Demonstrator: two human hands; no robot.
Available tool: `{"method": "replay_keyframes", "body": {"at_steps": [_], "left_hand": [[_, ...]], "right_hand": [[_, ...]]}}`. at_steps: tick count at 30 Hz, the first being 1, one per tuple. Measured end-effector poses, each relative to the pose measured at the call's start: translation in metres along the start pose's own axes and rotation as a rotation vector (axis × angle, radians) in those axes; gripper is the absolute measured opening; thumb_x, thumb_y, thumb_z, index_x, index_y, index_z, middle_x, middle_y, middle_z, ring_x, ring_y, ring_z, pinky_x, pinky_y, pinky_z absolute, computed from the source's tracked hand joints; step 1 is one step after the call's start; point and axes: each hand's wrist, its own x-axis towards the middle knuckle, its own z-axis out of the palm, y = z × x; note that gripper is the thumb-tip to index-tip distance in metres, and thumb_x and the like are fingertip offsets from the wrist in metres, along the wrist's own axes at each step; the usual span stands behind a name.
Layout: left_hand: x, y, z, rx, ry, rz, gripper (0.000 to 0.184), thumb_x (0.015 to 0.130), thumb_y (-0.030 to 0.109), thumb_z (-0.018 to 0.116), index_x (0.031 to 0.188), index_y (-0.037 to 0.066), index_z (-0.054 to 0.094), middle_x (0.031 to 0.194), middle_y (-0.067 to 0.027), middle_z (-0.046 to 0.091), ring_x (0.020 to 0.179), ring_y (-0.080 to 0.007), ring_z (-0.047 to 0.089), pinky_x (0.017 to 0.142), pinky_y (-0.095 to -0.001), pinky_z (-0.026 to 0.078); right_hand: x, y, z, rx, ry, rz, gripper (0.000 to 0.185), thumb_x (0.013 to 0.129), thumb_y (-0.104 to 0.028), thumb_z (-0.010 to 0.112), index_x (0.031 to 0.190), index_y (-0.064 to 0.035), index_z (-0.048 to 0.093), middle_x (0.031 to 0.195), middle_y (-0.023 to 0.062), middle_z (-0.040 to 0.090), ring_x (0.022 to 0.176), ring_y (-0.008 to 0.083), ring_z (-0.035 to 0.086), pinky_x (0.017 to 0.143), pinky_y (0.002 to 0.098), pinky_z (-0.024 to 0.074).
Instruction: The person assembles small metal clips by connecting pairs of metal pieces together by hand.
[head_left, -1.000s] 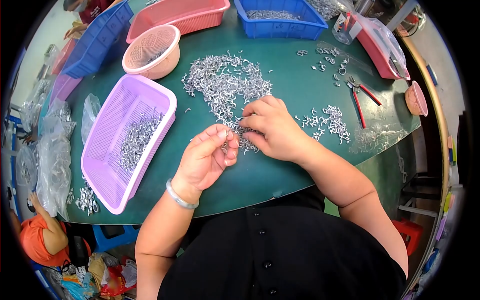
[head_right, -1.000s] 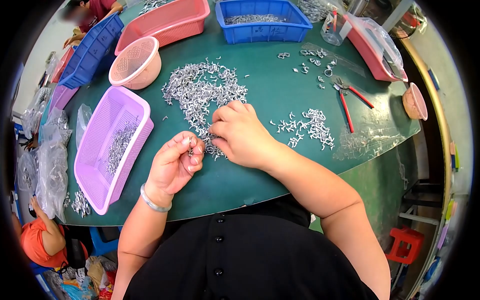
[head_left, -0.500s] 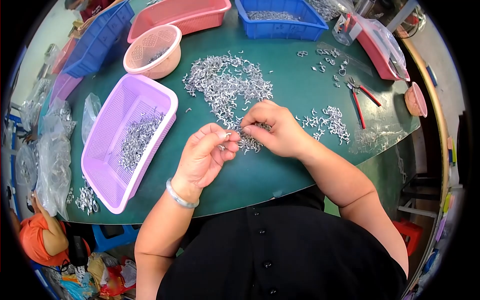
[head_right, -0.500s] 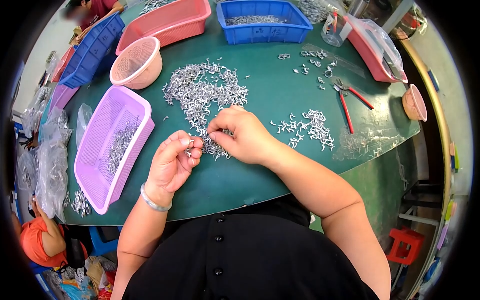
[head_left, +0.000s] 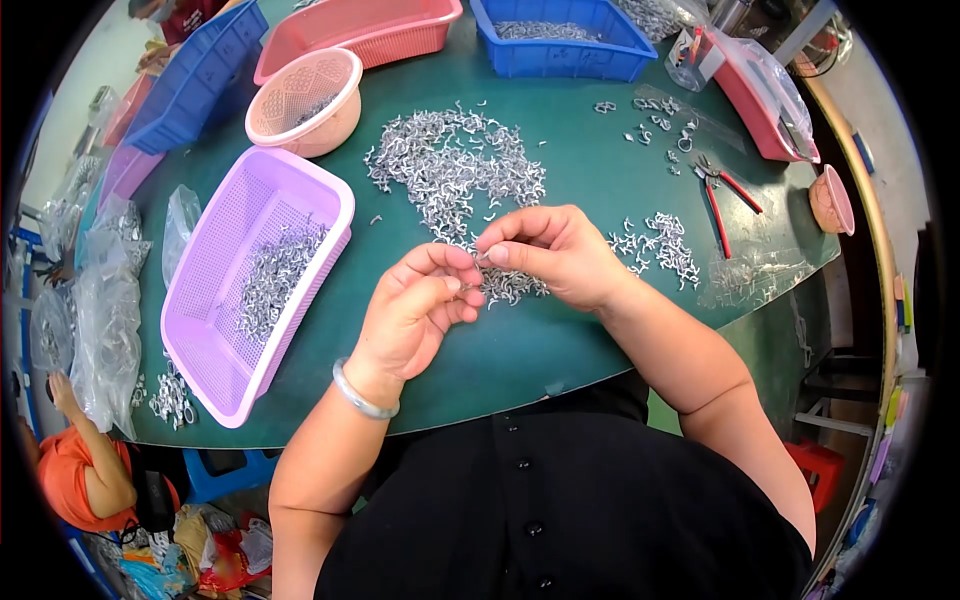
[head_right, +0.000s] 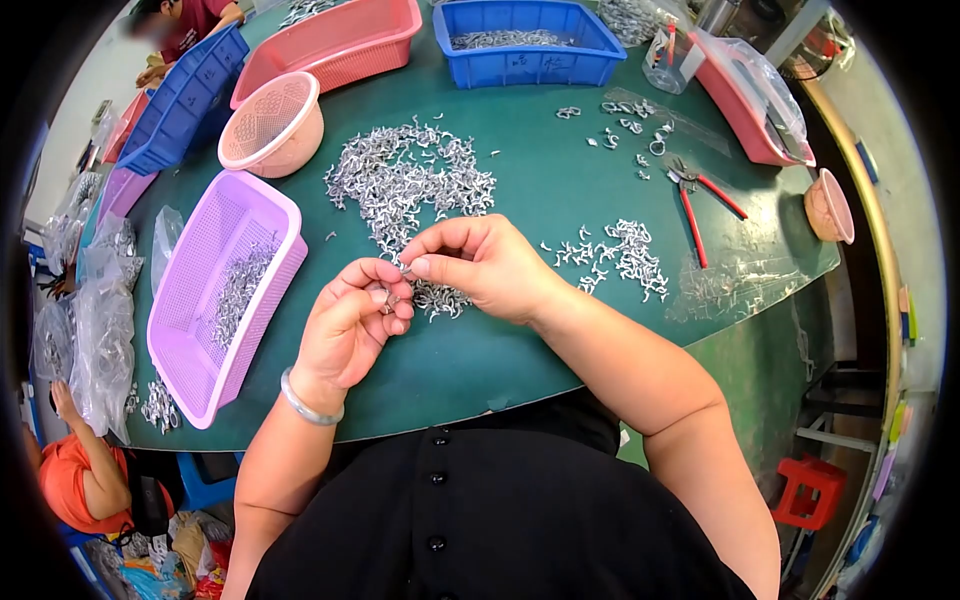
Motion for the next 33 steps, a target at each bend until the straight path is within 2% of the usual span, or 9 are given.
{"method": "replay_keyframes", "body": {"at_steps": [5,8,11,14,26,29,33], "left_hand": [[-0.0014,-0.0014,0.001,0.07,0.068,-0.045,0.013,0.085,0.014,0.05,0.088,0.003,0.055,0.079,-0.0067,0.058,0.063,-0.0131,0.053,0.054,-0.0232,0.041],[-0.0019,-0.0016,0.0031,0.042,0.093,-0.058,0.014,0.084,0.016,0.055,0.084,0.003,0.057,0.074,-0.0057,0.058,0.06,-0.013,0.055,0.052,-0.022,0.042],[-0.0019,-0.0014,0.0016,0.056,0.098,-0.069,0.014,0.083,0.017,0.056,0.084,0.003,0.058,0.075,-0.0059,0.058,0.06,-0.0131,0.055,0.052,-0.022,0.042],[-0.0025,-0.001,0.0014,0.052,0.097,-0.065,0.014,0.084,0.017,0.056,0.084,0.003,0.058,0.074,-0.0058,0.058,0.06,-0.0129,0.054,0.051,-0.022,0.041],[-0.0013,-0.0016,0.0016,0.044,0.127,-0.055,0.01,0.085,0.014,0.054,0.08,0.005,0.056,0.072,-0.0038,0.056,0.056,-0.0099,0.05,0.049,-0.0207,0.039],[-0.0006,-0.0016,0.0013,0.052,0.126,-0.049,0.01,0.085,0.013,0.054,0.081,0.004,0.056,0.072,-0.0038,0.057,0.057,-0.0097,0.05,0.049,-0.0207,0.039],[-0.0011,-0.0013,0.0034,0.075,0.128,-0.012,0.01,0.085,0.012,0.054,0.083,0.003,0.056,0.073,-0.0039,0.057,0.058,-0.0095,0.051,0.05,-0.0209,0.039]], "right_hand": [[-0.0018,0.0037,0.0048,-0.079,0.01,-0.056,0.011,0.081,-0.004,0.058,0.091,0.0004,0.062,0.083,0.0028,0.061,0.078,0.0076,0.056,0.069,0.0214,0.0452],[-0.0015,0.0087,0.0042,-0.257,-0.01,-0.209,0.01,0.08,-0.002,0.057,0.089,-0.0005,0.062,0.082,0.0036,0.061,0.077,0.0104,0.056,0.069,0.0237,0.0452],[-0.0004,0.0061,0.0057,-0.565,-0.019,-0.438,0.011,0.076,0.0,0.059,0.086,-0.0019,0.062,0.079,0.0054,0.061,0.074,0.0159,0.057,0.069,0.027,0.0453],[0.0001,0.0051,0.0065,-0.686,-0.015,-0.537,0.012,0.072,0.0,0.061,0.084,-0.0032,0.062,0.079,0.0066,0.061,0.073,0.0204,0.057,0.068,0.0295,0.0453],[-0.0008,0.0063,0.0071,-0.653,0.022,-0.487,0.014,0.072,0.0,0.062,0.086,-0.0019,0.06,0.078,0.0073,0.061,0.071,0.0195,0.058,0.064,0.0278,0.0463],[-0.0014,0.0053,0.0059,-0.646,0.013,-0.436,0.013,0.074,-0.001,0.061,0.087,-0.0013,0.06,0.078,0.0067,0.061,0.072,0.0162,0.058,0.063,0.0271,0.0463],[-0.004,0.0065,0.006,-0.445,0.009,-0.257,0.012,0.079,0.002,0.058,0.09,0.0012,0.059,0.086,0.0048,0.059,0.079,0.01,0.055,0.069,0.0224,0.0444]]}}
